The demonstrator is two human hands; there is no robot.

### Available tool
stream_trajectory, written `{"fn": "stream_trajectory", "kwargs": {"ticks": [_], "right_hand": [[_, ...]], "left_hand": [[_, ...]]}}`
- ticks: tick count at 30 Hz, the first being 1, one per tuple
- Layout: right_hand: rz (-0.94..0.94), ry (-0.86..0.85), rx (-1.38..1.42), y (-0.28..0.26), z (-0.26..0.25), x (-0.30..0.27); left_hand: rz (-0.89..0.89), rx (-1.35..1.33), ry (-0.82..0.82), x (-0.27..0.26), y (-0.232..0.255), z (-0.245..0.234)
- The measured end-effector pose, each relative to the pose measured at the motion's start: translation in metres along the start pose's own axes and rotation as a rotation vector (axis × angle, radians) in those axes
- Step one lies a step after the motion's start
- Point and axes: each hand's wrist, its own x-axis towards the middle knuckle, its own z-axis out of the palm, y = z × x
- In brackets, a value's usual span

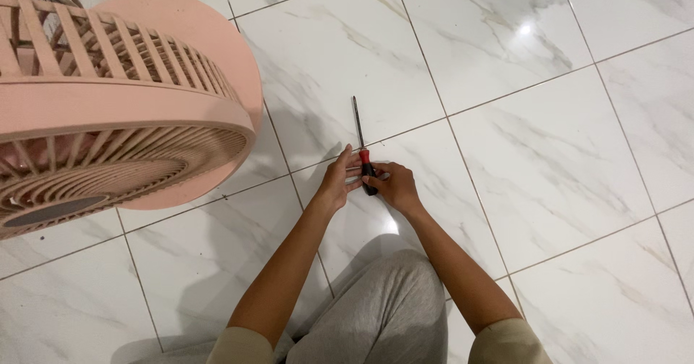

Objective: The person assembles a pink electric fan on a tiled floor. They attach the rear grille, mount the fan blade, secure it with a central nut, and then attach the front grille, using a screwdriver to tighten a screw on the grille.

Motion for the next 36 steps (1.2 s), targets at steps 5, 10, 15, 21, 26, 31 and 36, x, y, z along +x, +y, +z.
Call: {"fn": "stream_trajectory", "kwargs": {"ticks": [5, 10, 15, 21, 26, 31, 36], "right_hand": [[0.051, 0.004, -0.029, 0.001, 0.001, -0.001], [0.042, 0.008, -0.014, 0.0, 0.001, -0.001], [0.037, -0.003, -0.018, -0.002, 0.0, -0.004], [0.006, 0.036, -0.078, 0.0, 0.004, -0.006], [0.019, 0.044, -0.073, 0.003, 0.003, -0.012], [-0.005, 0.123, 0.088, -0.006, -0.003, -0.027], [-0.096, 0.162, 0.192, -0.018, -0.004, -0.046]], "left_hand": [[-0.017, -0.018, 0.001, 0.002, -0.001, 0.0], [-0.018, -0.004, 0.011, 0.005, -0.003, -0.001], [-0.013, 0.006, -0.005, 0.007, -0.007, -0.002], [-0.004, 0.017, -0.014, 0.009, -0.011, -0.004], [-0.001, 0.023, -0.006, 0.003, -0.013, -0.008], [0.037, 0.013, 0.007, -0.011, 0.001, -0.016], [0.146, -0.008, -0.059, -0.048, 0.01, -0.015]]}}
